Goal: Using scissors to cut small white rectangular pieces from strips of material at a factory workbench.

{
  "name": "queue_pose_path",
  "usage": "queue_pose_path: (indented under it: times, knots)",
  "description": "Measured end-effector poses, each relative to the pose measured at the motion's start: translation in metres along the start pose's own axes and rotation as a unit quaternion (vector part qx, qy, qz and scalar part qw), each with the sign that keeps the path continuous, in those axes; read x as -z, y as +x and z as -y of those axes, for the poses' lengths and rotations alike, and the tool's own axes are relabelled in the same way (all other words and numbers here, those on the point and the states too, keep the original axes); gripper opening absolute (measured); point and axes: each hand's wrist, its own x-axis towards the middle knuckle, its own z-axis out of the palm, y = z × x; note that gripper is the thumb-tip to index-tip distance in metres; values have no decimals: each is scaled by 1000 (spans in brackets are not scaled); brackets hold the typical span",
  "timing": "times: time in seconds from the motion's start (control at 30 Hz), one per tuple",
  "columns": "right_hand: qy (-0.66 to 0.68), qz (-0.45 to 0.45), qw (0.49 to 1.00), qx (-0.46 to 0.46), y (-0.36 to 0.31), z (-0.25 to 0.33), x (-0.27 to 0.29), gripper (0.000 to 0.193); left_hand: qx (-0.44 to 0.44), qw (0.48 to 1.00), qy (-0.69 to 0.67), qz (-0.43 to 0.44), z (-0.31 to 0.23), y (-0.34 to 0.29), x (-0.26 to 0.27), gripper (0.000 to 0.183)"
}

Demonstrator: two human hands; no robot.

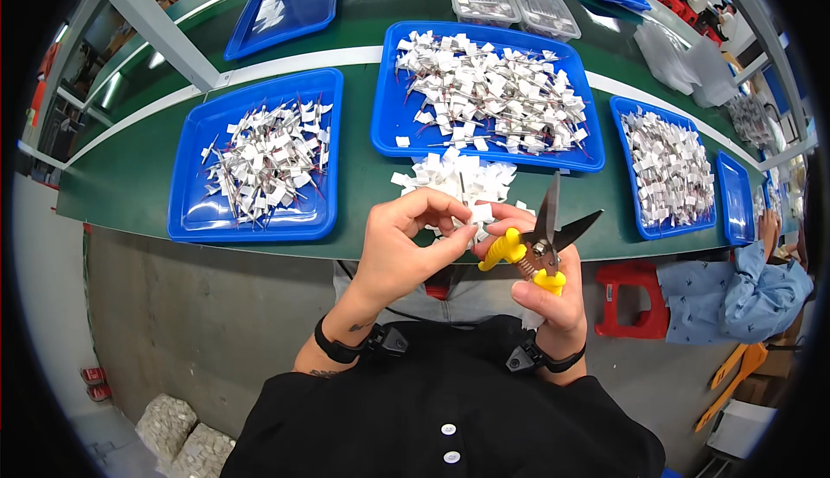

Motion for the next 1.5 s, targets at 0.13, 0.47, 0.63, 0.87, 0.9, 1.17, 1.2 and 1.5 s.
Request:
queue_pose_path:
  times: [0.13, 0.47, 0.63, 0.87, 0.9, 1.17, 1.2, 1.5]
  knots:
    - [-47, 2, 999, -9, 1, 0, 0, 56, 23, 1000, 4, 5, 1, -4, 3, 20]
    - [-46, 10, 999, 17, 4, -5, -4, 57, -16, 999, 23, -18, 4, -9, 3, 20]
    - [-37, 16, 999, 9, 5, -5, -5, 55, 14, 998, -15, -64, 2, -11, -1, 21]
    - [-150, 13, 987, 60, 8, -5, -9, 56, -36, 979, 183, -87, 2, -12, -4, 28]
    - [-178, 19, 982, 64, 8, -6, -9, 58, -49, 970, 221, -91, 0, -12, -4, 28]
    - [-118, 42, 992, -4, 7, -4, -11, 62, -90, 961, 256, -60, -1, -11, 5, 19]
    - [-118, 44, 992, -4, 6, -4, -11, 62, -73, 973, 212, -48, 2, -11, 8, 15]
    - [-306, -70, 948, 41, -4, -1, -18, 63, 59, 987, -150, -24, -10, -16, 17, 4]
